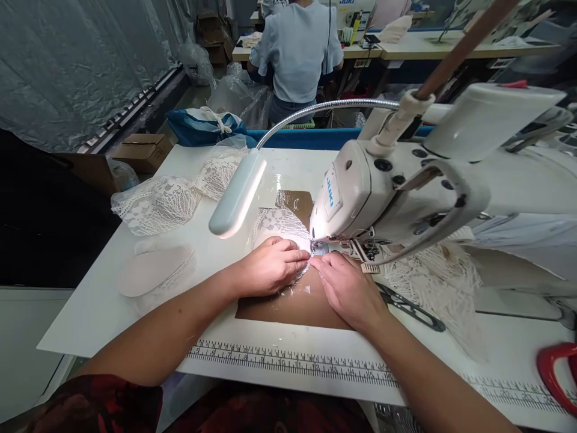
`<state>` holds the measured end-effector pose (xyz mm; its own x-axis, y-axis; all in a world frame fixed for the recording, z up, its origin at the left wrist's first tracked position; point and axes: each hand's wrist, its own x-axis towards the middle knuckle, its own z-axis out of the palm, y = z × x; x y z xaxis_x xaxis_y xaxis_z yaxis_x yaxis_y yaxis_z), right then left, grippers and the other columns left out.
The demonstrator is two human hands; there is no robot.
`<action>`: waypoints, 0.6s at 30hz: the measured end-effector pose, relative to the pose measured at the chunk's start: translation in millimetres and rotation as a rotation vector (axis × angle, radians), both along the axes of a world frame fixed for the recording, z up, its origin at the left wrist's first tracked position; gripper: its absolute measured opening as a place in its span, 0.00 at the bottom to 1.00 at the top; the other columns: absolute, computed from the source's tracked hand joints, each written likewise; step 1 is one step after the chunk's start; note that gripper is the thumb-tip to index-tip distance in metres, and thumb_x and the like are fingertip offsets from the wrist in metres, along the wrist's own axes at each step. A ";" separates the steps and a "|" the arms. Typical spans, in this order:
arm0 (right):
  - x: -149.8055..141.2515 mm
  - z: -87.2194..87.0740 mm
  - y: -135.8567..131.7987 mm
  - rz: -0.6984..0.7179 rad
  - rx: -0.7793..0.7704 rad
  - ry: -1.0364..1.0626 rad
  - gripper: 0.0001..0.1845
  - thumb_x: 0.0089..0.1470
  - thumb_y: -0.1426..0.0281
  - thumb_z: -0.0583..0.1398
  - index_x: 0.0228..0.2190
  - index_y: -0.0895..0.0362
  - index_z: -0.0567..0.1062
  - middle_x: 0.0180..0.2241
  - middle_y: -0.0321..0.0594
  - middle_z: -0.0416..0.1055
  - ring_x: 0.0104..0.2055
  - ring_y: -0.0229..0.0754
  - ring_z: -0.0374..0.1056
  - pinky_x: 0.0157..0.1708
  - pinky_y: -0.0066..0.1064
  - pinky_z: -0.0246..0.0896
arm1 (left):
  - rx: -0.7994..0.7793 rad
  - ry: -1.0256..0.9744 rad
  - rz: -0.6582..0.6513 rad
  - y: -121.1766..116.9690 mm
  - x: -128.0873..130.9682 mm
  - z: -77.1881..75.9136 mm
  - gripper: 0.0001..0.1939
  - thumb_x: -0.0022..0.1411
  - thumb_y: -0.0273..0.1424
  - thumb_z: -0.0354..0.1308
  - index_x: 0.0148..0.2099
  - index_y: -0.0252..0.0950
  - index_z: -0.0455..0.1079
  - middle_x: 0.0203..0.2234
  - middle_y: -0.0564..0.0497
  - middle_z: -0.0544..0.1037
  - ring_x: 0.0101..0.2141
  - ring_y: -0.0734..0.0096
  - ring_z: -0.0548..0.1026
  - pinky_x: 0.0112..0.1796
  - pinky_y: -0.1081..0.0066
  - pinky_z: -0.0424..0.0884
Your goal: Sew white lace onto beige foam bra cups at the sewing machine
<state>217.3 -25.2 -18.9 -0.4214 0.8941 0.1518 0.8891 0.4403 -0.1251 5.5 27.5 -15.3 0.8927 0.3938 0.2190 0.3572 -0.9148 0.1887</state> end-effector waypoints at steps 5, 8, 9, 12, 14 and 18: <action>0.5 -4.0 0.0 -0.053 0.015 -0.002 0.21 0.56 0.77 0.51 0.48 0.53 0.74 0.39 0.40 0.75 0.41 0.44 0.67 0.34 0.31 0.58 | 0.008 0.021 0.066 -3.9 4.8 2.8 0.18 0.68 0.32 0.48 0.57 0.31 0.67 0.53 0.40 0.72 0.48 0.59 0.68 0.46 0.60 0.65; 0.7 -5.7 0.0 -0.094 0.003 -0.010 0.22 0.56 0.76 0.52 0.50 0.52 0.74 0.40 0.41 0.75 0.42 0.44 0.68 0.33 0.31 0.58 | 0.016 0.027 0.084 -4.6 7.4 3.8 0.18 0.68 0.33 0.47 0.56 0.31 0.67 0.53 0.40 0.72 0.48 0.59 0.69 0.46 0.59 0.64; 0.6 -5.8 0.0 -0.103 -0.004 -0.011 0.22 0.56 0.76 0.52 0.50 0.52 0.73 0.40 0.41 0.75 0.42 0.44 0.68 0.32 0.31 0.58 | 0.016 0.026 0.086 -4.6 7.9 3.9 0.18 0.69 0.33 0.47 0.56 0.32 0.68 0.53 0.40 0.72 0.48 0.59 0.68 0.47 0.59 0.64; 0.7 -4.9 -0.3 -0.112 -0.011 0.000 0.22 0.56 0.76 0.52 0.50 0.52 0.74 0.39 0.42 0.76 0.40 0.44 0.69 0.31 0.30 0.58 | 0.002 0.013 0.081 -4.2 7.3 3.6 0.19 0.69 0.34 0.47 0.56 0.32 0.67 0.53 0.41 0.72 0.50 0.58 0.68 0.48 0.59 0.64; 1.4 -3.9 -0.8 -0.107 -0.007 0.013 0.22 0.56 0.76 0.52 0.50 0.52 0.74 0.39 0.42 0.76 0.40 0.44 0.69 0.31 0.30 0.59 | -0.016 0.003 0.069 -3.5 5.6 3.0 0.19 0.69 0.34 0.46 0.56 0.32 0.67 0.53 0.42 0.71 0.50 0.58 0.67 0.48 0.58 0.63; 5.0 -3.2 -2.8 -0.060 0.010 0.082 0.21 0.57 0.75 0.51 0.48 0.53 0.75 0.38 0.42 0.76 0.41 0.44 0.69 0.34 0.31 0.60 | -0.054 -0.026 0.037 -1.2 0.9 2.1 0.18 0.68 0.34 0.47 0.55 0.33 0.69 0.53 0.44 0.72 0.50 0.58 0.67 0.49 0.58 0.63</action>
<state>222.3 -28.0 -22.1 -0.3532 0.9155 0.1928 0.9007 0.3885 -0.1946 6.4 26.4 -13.2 0.8716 0.4383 0.2196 0.3849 -0.8893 0.2471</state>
